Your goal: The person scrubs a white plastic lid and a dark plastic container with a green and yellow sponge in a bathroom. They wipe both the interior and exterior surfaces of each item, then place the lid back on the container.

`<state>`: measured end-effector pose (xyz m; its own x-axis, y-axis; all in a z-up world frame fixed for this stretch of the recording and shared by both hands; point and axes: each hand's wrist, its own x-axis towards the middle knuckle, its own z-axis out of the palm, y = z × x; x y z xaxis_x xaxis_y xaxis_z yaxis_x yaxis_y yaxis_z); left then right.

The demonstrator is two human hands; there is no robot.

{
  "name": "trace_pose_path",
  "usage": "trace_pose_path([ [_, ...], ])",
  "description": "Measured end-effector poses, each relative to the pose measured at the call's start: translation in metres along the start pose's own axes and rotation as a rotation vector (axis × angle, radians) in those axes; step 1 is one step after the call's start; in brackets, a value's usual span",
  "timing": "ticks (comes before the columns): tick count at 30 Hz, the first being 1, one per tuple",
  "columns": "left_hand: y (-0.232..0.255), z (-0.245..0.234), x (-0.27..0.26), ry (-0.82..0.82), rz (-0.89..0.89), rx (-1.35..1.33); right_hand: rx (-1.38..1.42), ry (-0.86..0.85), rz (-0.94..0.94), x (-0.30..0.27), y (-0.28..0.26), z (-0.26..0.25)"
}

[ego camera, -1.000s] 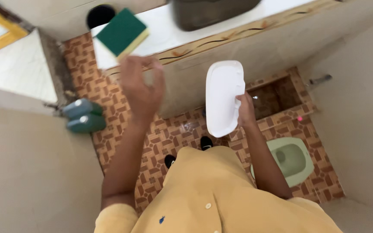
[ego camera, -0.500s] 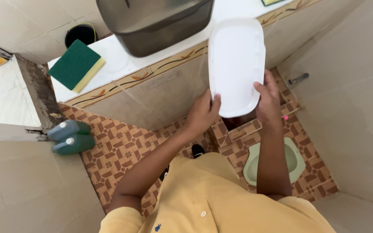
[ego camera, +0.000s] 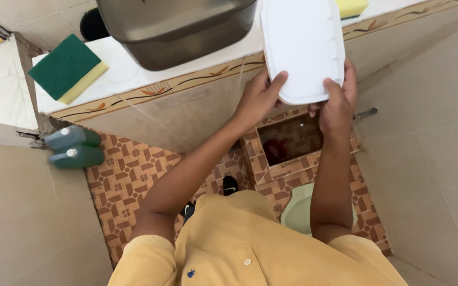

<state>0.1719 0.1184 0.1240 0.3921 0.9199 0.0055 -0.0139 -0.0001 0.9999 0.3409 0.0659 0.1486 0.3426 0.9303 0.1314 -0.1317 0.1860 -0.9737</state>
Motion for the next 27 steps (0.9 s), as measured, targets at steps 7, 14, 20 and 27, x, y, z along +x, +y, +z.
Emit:
trace_pose_path([
  [7,0.003,-0.005,0.030,0.095,0.009,0.039,0.053,-0.087,0.046,0.060,0.015,0.004],
  [14,-0.004,-0.007,0.032,0.202,0.101,0.227,0.012,-0.012,0.060,0.095,0.038,0.006],
  [20,-0.010,-0.009,0.026,0.219,0.140,0.205,0.028,0.002,0.071,0.092,0.035,0.003],
  [27,0.015,-0.060,-0.071,0.355,0.166,0.307,-0.155,0.158,-0.072,0.006,0.018,-0.007],
])
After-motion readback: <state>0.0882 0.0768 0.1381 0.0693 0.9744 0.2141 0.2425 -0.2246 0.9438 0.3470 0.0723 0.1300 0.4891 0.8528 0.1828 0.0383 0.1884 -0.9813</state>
